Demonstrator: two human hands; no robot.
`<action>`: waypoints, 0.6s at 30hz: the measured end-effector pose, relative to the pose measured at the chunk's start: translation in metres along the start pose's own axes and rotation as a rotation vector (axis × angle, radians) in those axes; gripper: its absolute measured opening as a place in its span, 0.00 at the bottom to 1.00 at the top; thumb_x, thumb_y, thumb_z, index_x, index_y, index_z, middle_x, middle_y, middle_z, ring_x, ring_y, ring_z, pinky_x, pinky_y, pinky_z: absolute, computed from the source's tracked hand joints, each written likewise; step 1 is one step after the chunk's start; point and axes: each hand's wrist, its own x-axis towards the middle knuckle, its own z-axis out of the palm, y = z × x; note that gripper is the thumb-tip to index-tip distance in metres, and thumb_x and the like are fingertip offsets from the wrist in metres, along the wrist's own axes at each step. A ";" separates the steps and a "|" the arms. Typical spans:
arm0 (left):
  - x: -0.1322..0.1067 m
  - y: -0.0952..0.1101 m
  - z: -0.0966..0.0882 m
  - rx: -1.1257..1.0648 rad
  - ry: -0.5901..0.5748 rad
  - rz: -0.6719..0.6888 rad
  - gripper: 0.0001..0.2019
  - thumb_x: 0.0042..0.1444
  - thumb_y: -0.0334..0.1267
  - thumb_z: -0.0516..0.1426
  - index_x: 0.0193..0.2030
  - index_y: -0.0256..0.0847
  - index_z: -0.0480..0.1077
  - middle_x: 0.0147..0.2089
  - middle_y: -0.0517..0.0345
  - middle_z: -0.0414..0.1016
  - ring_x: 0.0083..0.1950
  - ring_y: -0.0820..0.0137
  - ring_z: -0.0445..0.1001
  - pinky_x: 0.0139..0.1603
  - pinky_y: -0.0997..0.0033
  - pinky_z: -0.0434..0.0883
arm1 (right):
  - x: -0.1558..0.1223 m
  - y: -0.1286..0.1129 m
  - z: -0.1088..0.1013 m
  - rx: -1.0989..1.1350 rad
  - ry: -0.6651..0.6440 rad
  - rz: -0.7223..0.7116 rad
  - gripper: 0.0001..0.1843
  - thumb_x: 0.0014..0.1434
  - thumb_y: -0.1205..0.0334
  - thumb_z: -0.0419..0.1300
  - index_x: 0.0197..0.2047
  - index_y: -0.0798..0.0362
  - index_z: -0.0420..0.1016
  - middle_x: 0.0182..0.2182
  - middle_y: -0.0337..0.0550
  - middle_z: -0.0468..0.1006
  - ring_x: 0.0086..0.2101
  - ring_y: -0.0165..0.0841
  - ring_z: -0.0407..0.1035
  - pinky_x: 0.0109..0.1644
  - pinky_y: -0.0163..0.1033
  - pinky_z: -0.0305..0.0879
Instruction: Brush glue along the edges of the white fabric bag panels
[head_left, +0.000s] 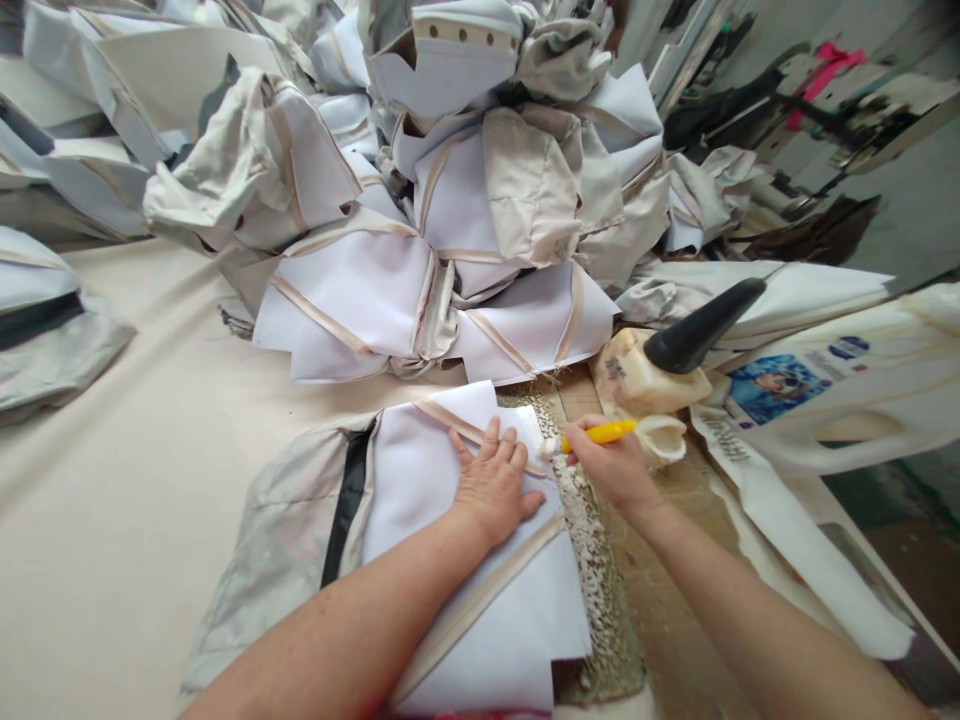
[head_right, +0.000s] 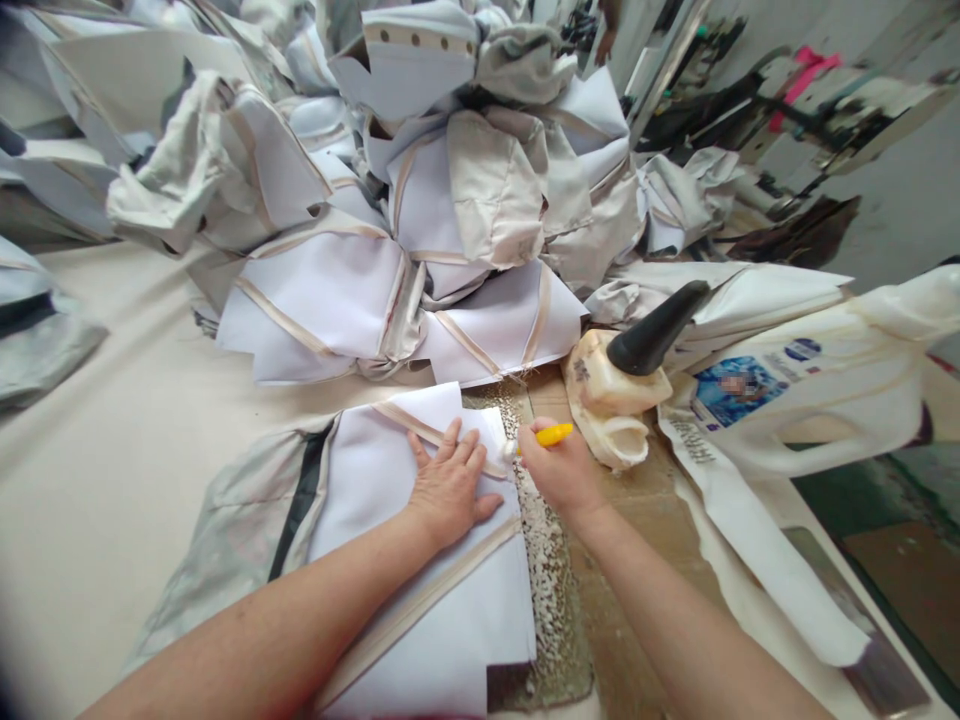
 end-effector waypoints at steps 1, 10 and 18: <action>0.000 0.000 0.001 -0.001 0.005 -0.002 0.30 0.52 0.58 0.51 0.58 0.44 0.59 0.66 0.53 0.52 0.68 0.51 0.33 0.52 0.24 0.24 | 0.001 0.000 0.001 0.013 0.013 -0.023 0.12 0.55 0.57 0.51 0.23 0.51 0.66 0.18 0.36 0.70 0.24 0.34 0.67 0.28 0.35 0.59; 0.000 0.000 0.002 0.011 0.009 0.007 0.31 0.52 0.58 0.50 0.59 0.42 0.57 0.66 0.53 0.51 0.68 0.52 0.32 0.53 0.24 0.24 | -0.024 0.004 -0.006 0.094 -0.082 0.058 0.13 0.53 0.56 0.52 0.20 0.51 0.63 0.16 0.35 0.66 0.21 0.32 0.63 0.27 0.35 0.58; 0.001 0.000 0.006 0.045 0.023 0.004 0.31 0.51 0.58 0.51 0.58 0.44 0.59 0.66 0.53 0.50 0.68 0.51 0.32 0.53 0.23 0.27 | -0.037 0.006 -0.010 0.082 -0.057 0.010 0.14 0.56 0.55 0.51 0.22 0.52 0.64 0.18 0.36 0.67 0.23 0.32 0.64 0.29 0.36 0.58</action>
